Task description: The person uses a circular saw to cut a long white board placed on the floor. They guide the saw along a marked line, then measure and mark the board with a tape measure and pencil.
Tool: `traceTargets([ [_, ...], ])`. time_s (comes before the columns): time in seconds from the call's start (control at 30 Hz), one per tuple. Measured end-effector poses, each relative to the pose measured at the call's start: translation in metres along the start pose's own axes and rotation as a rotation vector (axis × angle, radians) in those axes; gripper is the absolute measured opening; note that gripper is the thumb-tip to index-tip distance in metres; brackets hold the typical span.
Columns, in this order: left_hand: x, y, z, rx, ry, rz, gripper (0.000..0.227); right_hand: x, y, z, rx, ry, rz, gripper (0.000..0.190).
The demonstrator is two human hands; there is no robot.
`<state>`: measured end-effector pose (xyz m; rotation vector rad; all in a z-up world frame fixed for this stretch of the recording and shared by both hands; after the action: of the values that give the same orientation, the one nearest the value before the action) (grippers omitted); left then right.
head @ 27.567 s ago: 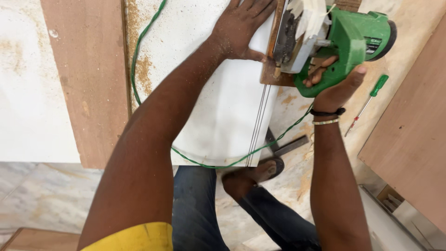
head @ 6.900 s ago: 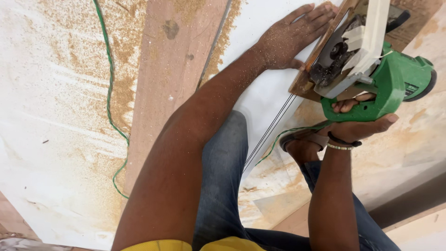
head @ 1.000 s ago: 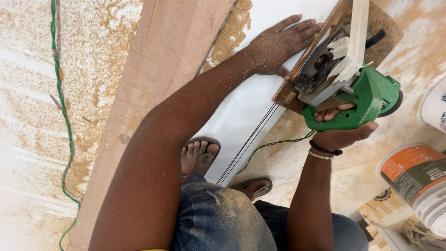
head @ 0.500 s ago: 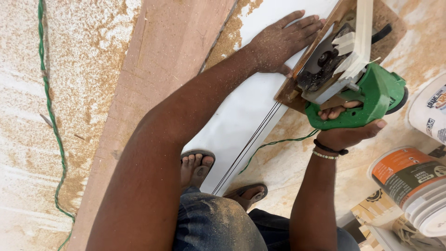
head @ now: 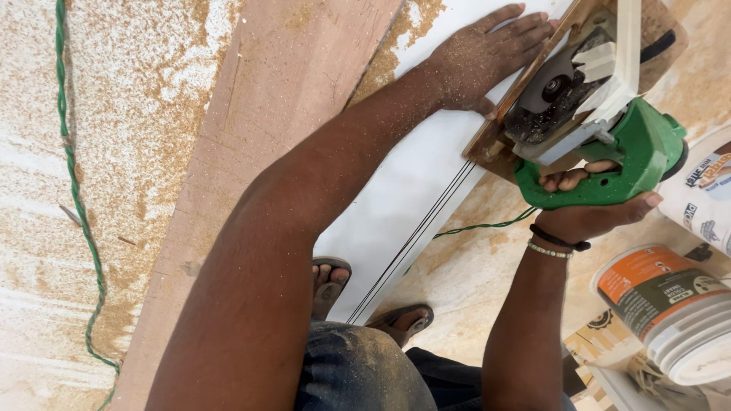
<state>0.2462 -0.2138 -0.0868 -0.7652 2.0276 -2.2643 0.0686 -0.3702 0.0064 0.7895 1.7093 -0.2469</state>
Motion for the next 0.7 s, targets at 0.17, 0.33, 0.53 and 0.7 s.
traceTargets([
  [0.17,-0.009,0.003,0.011,0.005,-0.003,-0.052,0.14,-0.004,-0.001,0.009,0.032,-0.02,-0.019,0.088],
  [0.33,-0.017,0.001,0.021,0.014,-0.009,-0.039,0.142,-0.009,-0.001,0.022,0.033,-0.01,-0.032,0.086],
  [0.53,-0.024,-0.002,0.028,-0.009,-0.037,-0.203,0.134,-0.01,-0.004,0.031,0.037,-0.008,-0.043,0.087],
  [0.7,-0.033,-0.027,0.03,0.006,-0.041,-0.265,0.125,-0.009,0.003,0.039,-0.05,-0.024,0.026,0.086],
])
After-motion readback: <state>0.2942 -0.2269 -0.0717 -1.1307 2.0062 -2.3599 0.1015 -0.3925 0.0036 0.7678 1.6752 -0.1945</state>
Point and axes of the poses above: each hand's wrist, its own z-axis towards the middle knuckle, its own y-axis out of the palm, x = y × z, the point moved 9 cm from there along z, towards the middle knuckle, and after that the axes turned 4 degrees about y, right-handed, at the moved point
